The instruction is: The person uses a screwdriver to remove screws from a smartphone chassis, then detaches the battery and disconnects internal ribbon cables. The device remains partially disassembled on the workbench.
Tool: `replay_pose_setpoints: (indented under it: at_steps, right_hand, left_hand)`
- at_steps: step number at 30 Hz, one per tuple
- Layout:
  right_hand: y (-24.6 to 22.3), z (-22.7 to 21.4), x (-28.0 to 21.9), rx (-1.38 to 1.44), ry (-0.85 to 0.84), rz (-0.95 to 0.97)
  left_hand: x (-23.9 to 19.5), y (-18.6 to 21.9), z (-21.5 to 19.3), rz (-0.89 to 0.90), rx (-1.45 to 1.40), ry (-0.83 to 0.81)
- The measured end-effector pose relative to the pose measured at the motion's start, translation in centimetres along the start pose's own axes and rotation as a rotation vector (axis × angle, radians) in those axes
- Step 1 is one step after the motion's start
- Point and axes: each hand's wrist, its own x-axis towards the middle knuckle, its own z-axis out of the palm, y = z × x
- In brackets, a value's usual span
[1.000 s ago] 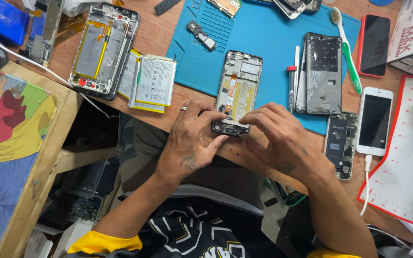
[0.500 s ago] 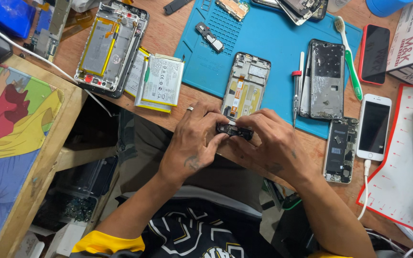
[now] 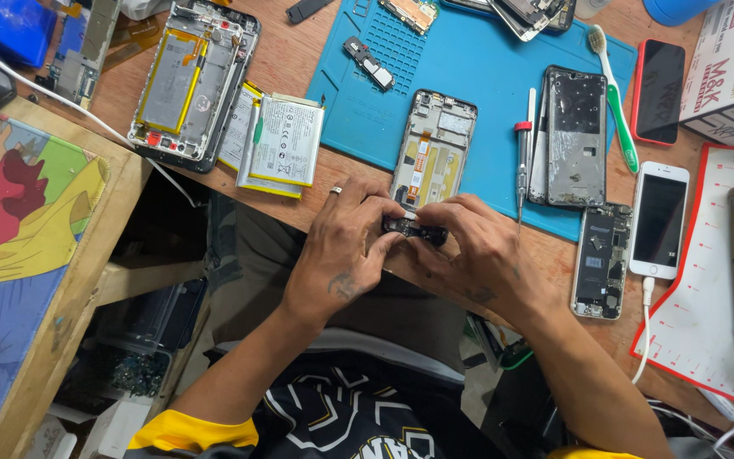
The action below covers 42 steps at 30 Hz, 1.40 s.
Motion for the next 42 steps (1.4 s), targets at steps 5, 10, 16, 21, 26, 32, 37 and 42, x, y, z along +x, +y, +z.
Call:
replay_pose_setpoints:
  at_steps: [5, 10, 16, 21, 26, 32, 37, 42]
  right_hand:
    - [0.8, 0.3, 0.0, 0.03, 0.012, -0.055]
    - [0.6, -0.3, 0.1, 0.032, -0.039, 0.003]
    - [1.4, -5.0, 0.2, -0.025, 0.053, 0.216]
    - [2.0, -5.6, -0.2, -0.011, -0.061, 0.401]
    - [1.3, -4.8, -0.1, 0.111, -0.161, 0.411]
    - [0.9, -4.1, 0.2, 0.126, -0.184, 0.487]
    - [0.7, -3.5, 0.4, 0.151, -0.178, 0.496]
    - [0.4, -3.2, 0.6, 0.047, -0.181, 0.516]
  left_hand:
    - [0.0, -0.1, 0.0, -0.002, -0.001, -0.002]
    - [-0.1, -0.1, 0.0, 0.006, 0.005, 0.007]
    - [-0.3, 0.1, 0.3, 0.022, 0.061, 0.016]
    - [0.1, 0.3, 0.7, 0.051, 0.127, 0.025]
    - [0.0, 0.2, 1.0, 0.025, 0.141, 0.025]
    - [0.0, 0.1, 1.1, 0.026, 0.146, 0.031]
    - [-0.1, 0.1, 1.2, 0.019, 0.144, 0.04]
    - [-0.1, 0.1, 1.2, 0.014, 0.149, 0.037]
